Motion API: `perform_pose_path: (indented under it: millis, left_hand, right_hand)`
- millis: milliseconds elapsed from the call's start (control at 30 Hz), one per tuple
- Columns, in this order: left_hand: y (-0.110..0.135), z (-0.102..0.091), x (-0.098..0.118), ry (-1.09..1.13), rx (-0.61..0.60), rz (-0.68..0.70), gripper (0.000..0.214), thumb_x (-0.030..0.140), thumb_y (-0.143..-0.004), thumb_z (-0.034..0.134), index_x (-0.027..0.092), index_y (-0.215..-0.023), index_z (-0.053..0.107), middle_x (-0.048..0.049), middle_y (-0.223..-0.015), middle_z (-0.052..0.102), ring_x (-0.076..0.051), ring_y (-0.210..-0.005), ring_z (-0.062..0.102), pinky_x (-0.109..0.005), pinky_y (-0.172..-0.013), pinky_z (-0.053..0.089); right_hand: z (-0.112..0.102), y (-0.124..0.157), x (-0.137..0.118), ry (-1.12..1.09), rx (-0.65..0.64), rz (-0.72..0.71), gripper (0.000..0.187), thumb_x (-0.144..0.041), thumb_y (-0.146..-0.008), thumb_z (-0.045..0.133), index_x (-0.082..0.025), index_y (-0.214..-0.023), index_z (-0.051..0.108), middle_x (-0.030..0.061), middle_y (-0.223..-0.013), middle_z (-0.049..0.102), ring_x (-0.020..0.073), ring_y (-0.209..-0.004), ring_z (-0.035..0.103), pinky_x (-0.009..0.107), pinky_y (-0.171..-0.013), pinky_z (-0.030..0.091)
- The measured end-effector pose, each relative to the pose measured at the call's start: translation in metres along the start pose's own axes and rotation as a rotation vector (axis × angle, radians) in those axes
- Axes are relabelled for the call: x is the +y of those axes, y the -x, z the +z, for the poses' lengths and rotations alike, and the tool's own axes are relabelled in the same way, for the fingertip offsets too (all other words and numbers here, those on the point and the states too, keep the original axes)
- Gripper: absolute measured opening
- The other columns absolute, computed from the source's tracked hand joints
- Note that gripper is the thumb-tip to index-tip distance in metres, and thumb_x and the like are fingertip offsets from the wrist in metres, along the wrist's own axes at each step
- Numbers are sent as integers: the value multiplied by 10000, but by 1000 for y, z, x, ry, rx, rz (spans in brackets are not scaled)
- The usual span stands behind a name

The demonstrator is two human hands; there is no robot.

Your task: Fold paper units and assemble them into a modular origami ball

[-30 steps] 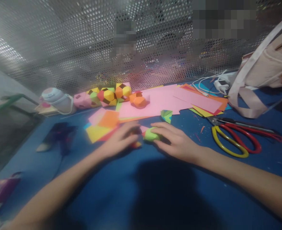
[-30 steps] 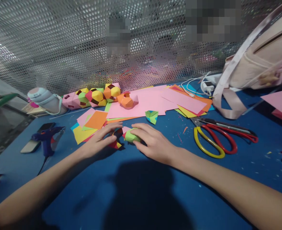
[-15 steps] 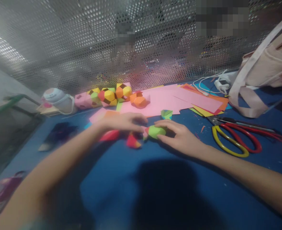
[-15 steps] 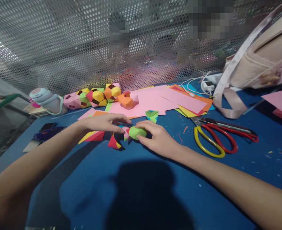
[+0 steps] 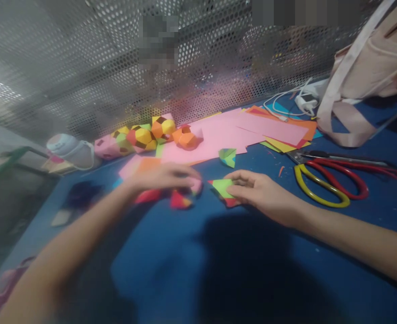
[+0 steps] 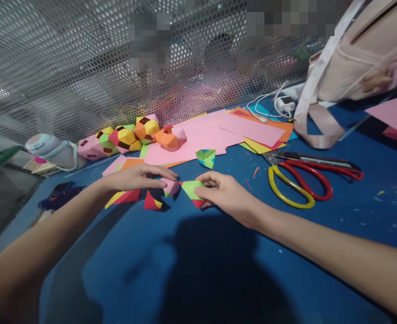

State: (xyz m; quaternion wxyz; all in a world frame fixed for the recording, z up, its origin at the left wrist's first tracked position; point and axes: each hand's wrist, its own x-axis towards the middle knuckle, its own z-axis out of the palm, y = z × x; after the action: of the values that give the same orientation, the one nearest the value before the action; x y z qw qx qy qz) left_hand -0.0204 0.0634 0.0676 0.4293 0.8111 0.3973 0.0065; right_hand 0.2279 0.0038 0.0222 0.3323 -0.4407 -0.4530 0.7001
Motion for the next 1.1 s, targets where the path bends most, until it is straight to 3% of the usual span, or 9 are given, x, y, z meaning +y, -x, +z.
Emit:
perform_pose_path:
  millis: [267, 433, 533, 600, 700, 800, 867, 967, 1100]
  left_hand:
    - [17, 20, -2, 164, 262, -231, 418, 440, -815, 608, 245, -1184, 609, -47, -1221, 638, -202, -1009, 650, -312, -847, 538]
    - [19, 35, 6, 260, 419, -287, 439, 458, -801, 614, 187, -1145, 622, -92, -1098, 688, -209, -870, 689, -365, -798, 562]
    - [20, 37, 9, 202, 462, -284, 417, 457, -814, 593, 184, -1128, 623, -96, -1110, 684, -226, -923, 680, -389, -841, 548]
    - [21, 32, 8, 83, 404, -215, 394, 433, -829, 577, 211, -1151, 618, -81, -1189, 653, -243, -1061, 633, -411, -947, 495]
    - [19, 16, 5, -131, 189, -19, 409, 325, -821, 592, 262, -1225, 585, -48, -1378, 523, -249, -1285, 463, -407, -1098, 348]
    - [13, 0, 4, -226, -29, 105, 484, 150, -801, 542, 280, -1267, 558, -43, -1500, 363, -253, -1351, 378, -352, -1049, 402]
    - [7, -6, 6, -241, -108, 143, 482, 87, -798, 493, 274, -1230, 593, -48, -1522, 318, -251, -1343, 392, -317, -985, 454]
    - [0, -7, 7, -279, -110, 176, 362, 112, -848, 472, 246, -1123, 664, -77, -1438, 452, -240, -1310, 439, -312, -971, 458]
    - [1, -2, 3, -276, -13, 232, 243, 213, -900, 481, 209, -1016, 694, -96, -1141, 665, -217, -1184, 552, -310, -954, 460]
  right_hand:
    - [18, 6, 10, -12, -109, 61, 191, -279, -752, 671, -153, -876, 599, 10, -804, 651, 115, -692, 639, 260, -694, 519]
    - [31, 6, 14, -118, -122, 90, 219, -302, -747, 689, -143, -848, 578, 8, -810, 630, 103, -687, 632, 267, -716, 537]
    - [36, 6, 13, -143, -120, 98, 198, -291, -768, 676, -136, -835, 573, 9, -783, 620, 99, -673, 623, 261, -688, 548]
    - [37, 6, 13, -133, -116, 95, 170, -274, -791, 653, -133, -845, 575, 11, -785, 621, 99, -683, 625, 257, -684, 550]
    - [37, 5, 13, -123, -91, 113, 125, -227, -800, 641, -135, -843, 570, 4, -781, 617, 92, -672, 628, 242, -674, 549]
    - [36, 3, 14, -109, -74, 127, 99, -190, -801, 632, -135, -851, 568, 4, -772, 622, 88, -665, 628, 227, -661, 547]
    - [36, 3, 15, -101, -75, 125, 101, -185, -803, 630, -137, -866, 568, 6, -771, 624, 91, -667, 630, 226, -660, 548]
    - [35, 4, 13, -86, -65, 115, 110, -187, -797, 636, -141, -872, 571, 10, -793, 624, 94, -673, 634, 226, -665, 546]
    - [34, 5, 12, -102, -52, 88, 151, -211, -773, 658, -149, -879, 569, 10, -812, 628, 96, -676, 634, 235, -673, 539]
